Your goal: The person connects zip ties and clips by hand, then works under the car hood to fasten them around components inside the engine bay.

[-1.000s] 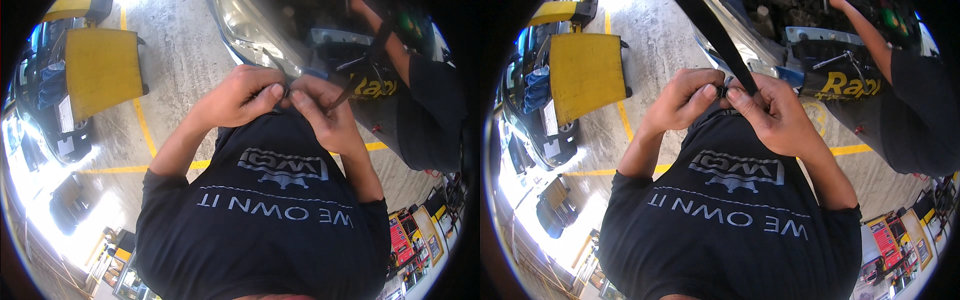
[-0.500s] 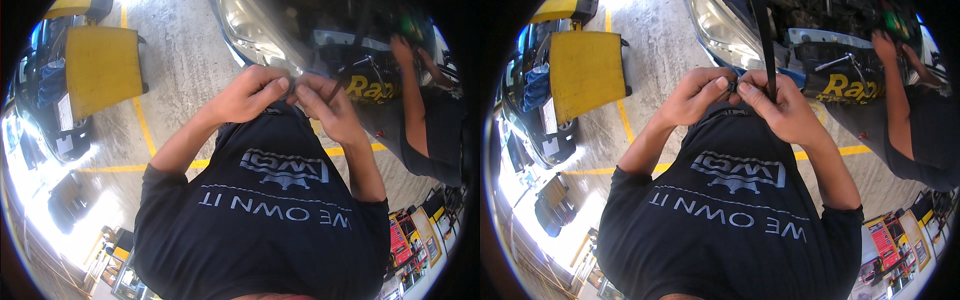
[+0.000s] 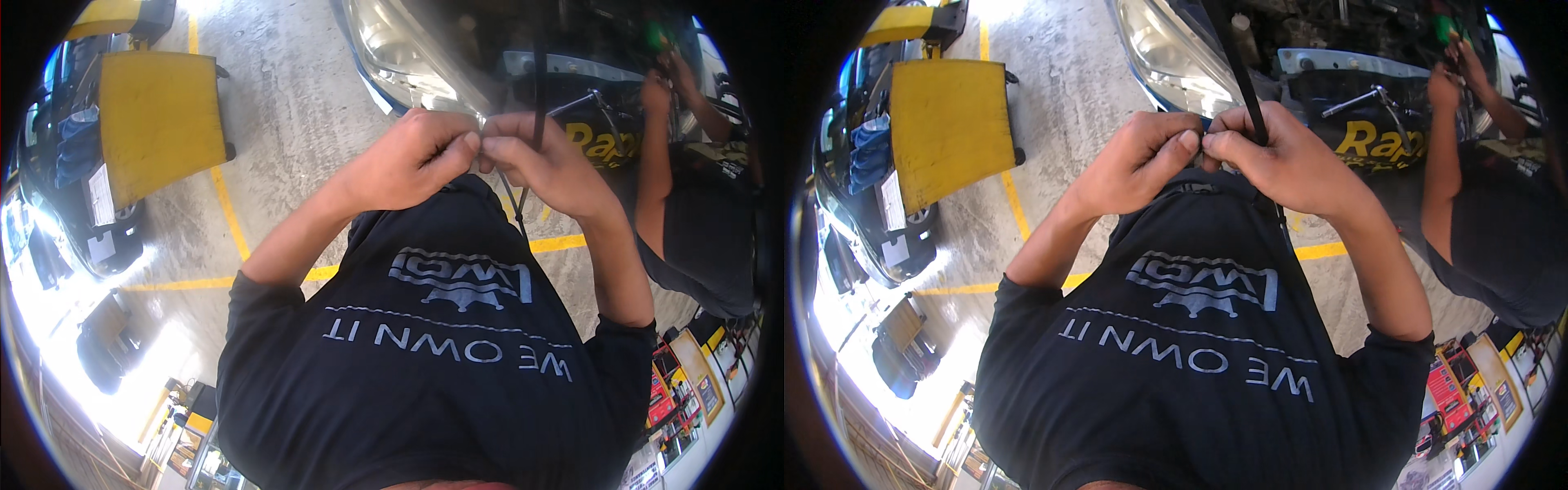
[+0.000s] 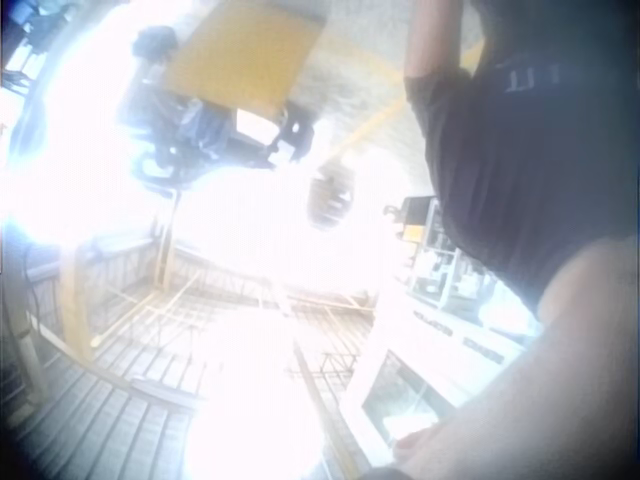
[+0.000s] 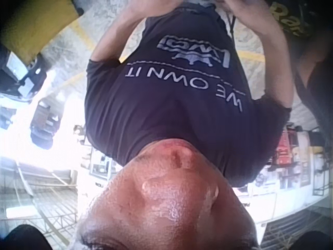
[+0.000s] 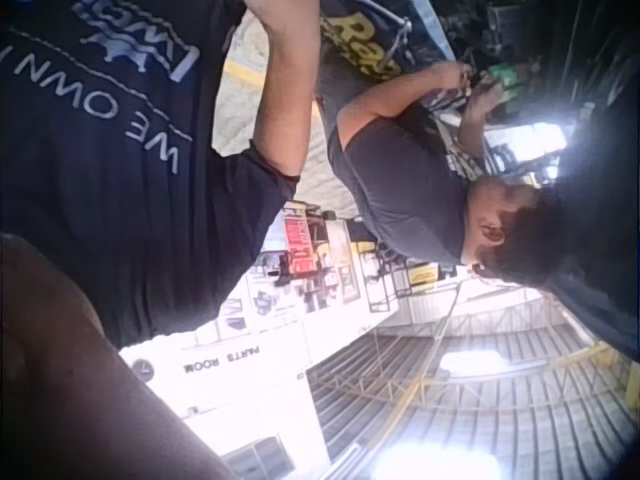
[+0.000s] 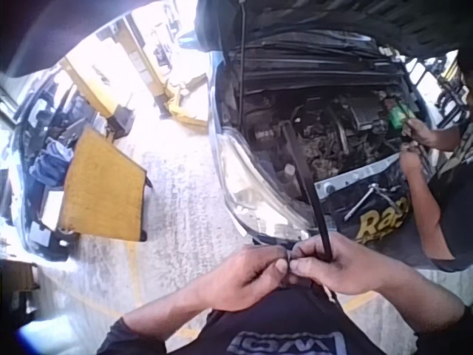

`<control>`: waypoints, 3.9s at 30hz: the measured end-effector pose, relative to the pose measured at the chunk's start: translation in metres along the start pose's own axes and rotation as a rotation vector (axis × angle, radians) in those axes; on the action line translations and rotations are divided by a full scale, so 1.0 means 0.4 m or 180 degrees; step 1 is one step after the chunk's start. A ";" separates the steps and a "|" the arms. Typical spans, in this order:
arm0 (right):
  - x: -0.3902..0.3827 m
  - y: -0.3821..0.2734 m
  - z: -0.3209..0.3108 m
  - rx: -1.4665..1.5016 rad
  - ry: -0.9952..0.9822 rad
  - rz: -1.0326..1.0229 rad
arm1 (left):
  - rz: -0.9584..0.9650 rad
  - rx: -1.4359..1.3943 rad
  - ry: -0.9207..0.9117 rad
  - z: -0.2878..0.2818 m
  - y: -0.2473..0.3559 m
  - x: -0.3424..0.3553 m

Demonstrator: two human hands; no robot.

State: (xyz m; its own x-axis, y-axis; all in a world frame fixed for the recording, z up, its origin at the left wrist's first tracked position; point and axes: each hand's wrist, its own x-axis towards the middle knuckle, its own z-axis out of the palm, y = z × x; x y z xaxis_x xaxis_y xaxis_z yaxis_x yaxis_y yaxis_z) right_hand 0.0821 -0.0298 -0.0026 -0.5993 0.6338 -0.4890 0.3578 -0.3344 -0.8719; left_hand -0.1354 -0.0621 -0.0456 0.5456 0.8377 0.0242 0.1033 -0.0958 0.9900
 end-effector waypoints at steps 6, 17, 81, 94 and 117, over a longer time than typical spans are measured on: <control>0.007 0.003 -0.024 0.0155 -0.0243 0.0225 | -0.0128 -0.0099 0.0022 0.006 0.000 0.004; -0.041 0.021 -0.002 -0.2090 -0.0202 0.0075 | 0.0043 0.0495 -0.0460 0.080 -0.049 -0.039; -0.041 0.124 0.182 -0.1486 0.1548 -0.0778 | -0.0157 -0.0027 0.1121 0.091 -0.051 -0.089; -0.027 0.118 0.185 -0.1728 0.1397 -0.0508 | 0.0135 0.0617 0.1192 0.101 -0.059 -0.086; -0.086 0.164 0.144 -0.1228 0.0268 -0.0934 | -0.0172 0.0428 -0.0586 0.008 -0.032 -0.054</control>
State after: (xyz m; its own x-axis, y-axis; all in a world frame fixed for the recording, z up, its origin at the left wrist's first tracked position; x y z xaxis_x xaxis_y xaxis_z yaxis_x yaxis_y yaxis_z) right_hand 0.0848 -0.1139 -0.0443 -0.6603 0.7221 -0.2064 0.4312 0.1395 -0.8914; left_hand -0.1456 -0.0806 -0.0593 0.6775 0.7325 -0.0664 0.2398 -0.1346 0.9615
